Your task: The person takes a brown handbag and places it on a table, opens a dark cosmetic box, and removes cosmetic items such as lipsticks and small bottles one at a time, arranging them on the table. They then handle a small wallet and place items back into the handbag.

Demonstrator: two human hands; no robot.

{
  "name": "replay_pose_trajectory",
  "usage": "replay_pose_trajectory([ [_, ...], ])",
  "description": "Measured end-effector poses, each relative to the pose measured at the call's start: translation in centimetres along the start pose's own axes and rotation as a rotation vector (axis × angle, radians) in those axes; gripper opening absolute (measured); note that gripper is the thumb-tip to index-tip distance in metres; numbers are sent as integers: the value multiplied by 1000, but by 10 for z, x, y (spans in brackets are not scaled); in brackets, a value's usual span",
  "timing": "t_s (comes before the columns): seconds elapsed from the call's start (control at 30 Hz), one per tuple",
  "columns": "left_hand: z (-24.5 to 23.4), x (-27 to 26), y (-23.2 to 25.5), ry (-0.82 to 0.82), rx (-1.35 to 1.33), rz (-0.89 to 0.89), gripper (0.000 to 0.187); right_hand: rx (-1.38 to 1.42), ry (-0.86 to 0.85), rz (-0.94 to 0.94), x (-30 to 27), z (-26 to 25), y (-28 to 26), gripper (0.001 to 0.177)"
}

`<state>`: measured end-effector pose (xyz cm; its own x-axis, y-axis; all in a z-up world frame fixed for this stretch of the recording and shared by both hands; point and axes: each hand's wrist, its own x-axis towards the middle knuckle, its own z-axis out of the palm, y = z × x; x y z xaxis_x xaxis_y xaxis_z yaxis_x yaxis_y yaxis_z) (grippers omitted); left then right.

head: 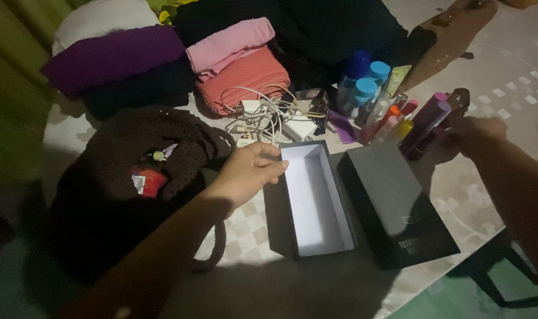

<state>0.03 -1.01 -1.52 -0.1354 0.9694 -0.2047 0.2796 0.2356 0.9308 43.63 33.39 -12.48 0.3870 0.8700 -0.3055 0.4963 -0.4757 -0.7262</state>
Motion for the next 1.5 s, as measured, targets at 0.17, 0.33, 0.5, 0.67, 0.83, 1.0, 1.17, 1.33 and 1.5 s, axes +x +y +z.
replay_pose_trajectory([
  [0.17, -2, -1, -1, -1, -18, 13, 54, 22, 123, -179, -37, 7, -20, 52],
  [0.33, -1, 0, -1, 21, 20, -19, 55, -145, 76, -293, -27, 12, -31, 49],
  [0.5, -6, -1, -6, 30, 21, -3, 55, -246, 100, -413, 9, 26, -30, 37],
  [0.67, -11, 2, -12, 96, 2, -2, 56, -146, 8, -508, 33, 24, -24, 32],
  [0.83, -27, -2, -17, 149, 16, 63, 54, 114, -26, -533, 38, 18, -27, 29],
  [1.0, -35, -3, -14, 226, 22, 30, 53, 229, -21, -474, 9, 0, -37, 38],
  [1.17, -54, -14, -14, 250, 76, 192, 48, 230, 77, -754, -58, -26, -46, 35],
  [1.33, -78, -27, -11, 274, 153, 264, 40, 74, 406, -954, -158, -27, -53, 30],
  [1.5, -102, -44, -7, 295, 318, 240, 38, 238, 187, -1008, -275, -17, -62, 22],
])
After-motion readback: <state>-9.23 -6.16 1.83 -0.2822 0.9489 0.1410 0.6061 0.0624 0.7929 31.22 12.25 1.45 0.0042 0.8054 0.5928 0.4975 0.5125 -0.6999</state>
